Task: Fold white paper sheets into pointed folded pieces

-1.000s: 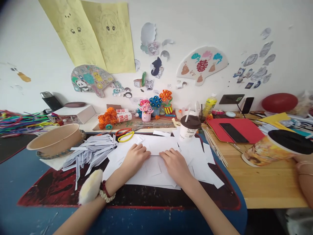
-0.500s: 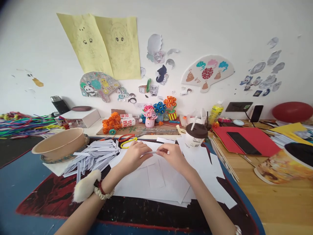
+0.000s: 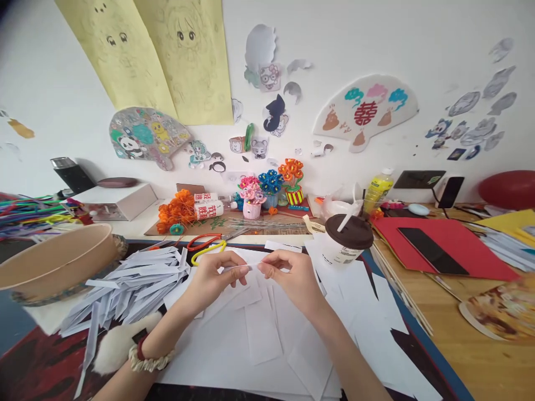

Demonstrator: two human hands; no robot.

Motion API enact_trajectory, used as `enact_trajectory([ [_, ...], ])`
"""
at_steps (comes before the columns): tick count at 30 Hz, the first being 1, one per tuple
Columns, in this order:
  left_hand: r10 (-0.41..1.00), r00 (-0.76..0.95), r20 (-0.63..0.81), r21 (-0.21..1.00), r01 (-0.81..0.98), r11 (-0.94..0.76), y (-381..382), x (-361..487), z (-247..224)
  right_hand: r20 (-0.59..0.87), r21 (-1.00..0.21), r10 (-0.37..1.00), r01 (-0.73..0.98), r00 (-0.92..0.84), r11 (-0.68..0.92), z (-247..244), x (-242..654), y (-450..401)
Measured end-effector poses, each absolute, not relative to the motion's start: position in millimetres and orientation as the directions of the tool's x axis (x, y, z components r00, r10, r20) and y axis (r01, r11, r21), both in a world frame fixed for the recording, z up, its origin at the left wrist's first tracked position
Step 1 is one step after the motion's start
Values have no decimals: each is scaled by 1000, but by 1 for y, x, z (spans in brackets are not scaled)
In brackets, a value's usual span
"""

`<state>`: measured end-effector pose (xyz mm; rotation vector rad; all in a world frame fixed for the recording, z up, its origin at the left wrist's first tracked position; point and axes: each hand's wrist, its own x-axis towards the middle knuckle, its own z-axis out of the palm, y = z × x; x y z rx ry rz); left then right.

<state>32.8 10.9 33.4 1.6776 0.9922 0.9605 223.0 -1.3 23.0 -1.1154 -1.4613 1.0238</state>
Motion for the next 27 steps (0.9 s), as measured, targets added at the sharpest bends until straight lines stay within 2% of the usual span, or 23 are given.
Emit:
enact_trajectory([
  [8, 940, 335, 61, 993, 74, -91, 18, 29, 26, 114, -985, 993, 126, -34, 117, 17, 230, 5],
  [11, 947, 319, 28, 997, 60, -50, 18, 27, 22, 67, -988, 991, 132, -115, 82, 16, 227, 6],
  [14, 943, 332, 31, 994, 89, -64, 17, 27, 21, 66, -981, 979, 165, -194, 99, 15, 225, 5],
  [19, 939, 341, 48, 990, 108, -89, 19, 24, 20, 81, -984, 986, 143, -149, 103, 11, 225, 7],
  [23, 950, 309, 41, 990, 116, -81, 21, 23, 19, 56, -992, 978, 104, -199, 78, 9, 226, 11],
  [27, 946, 322, 41, 984, 152, -95, 21, 21, 19, 89, -986, 966, 117, -243, 120, 9, 229, 13],
])
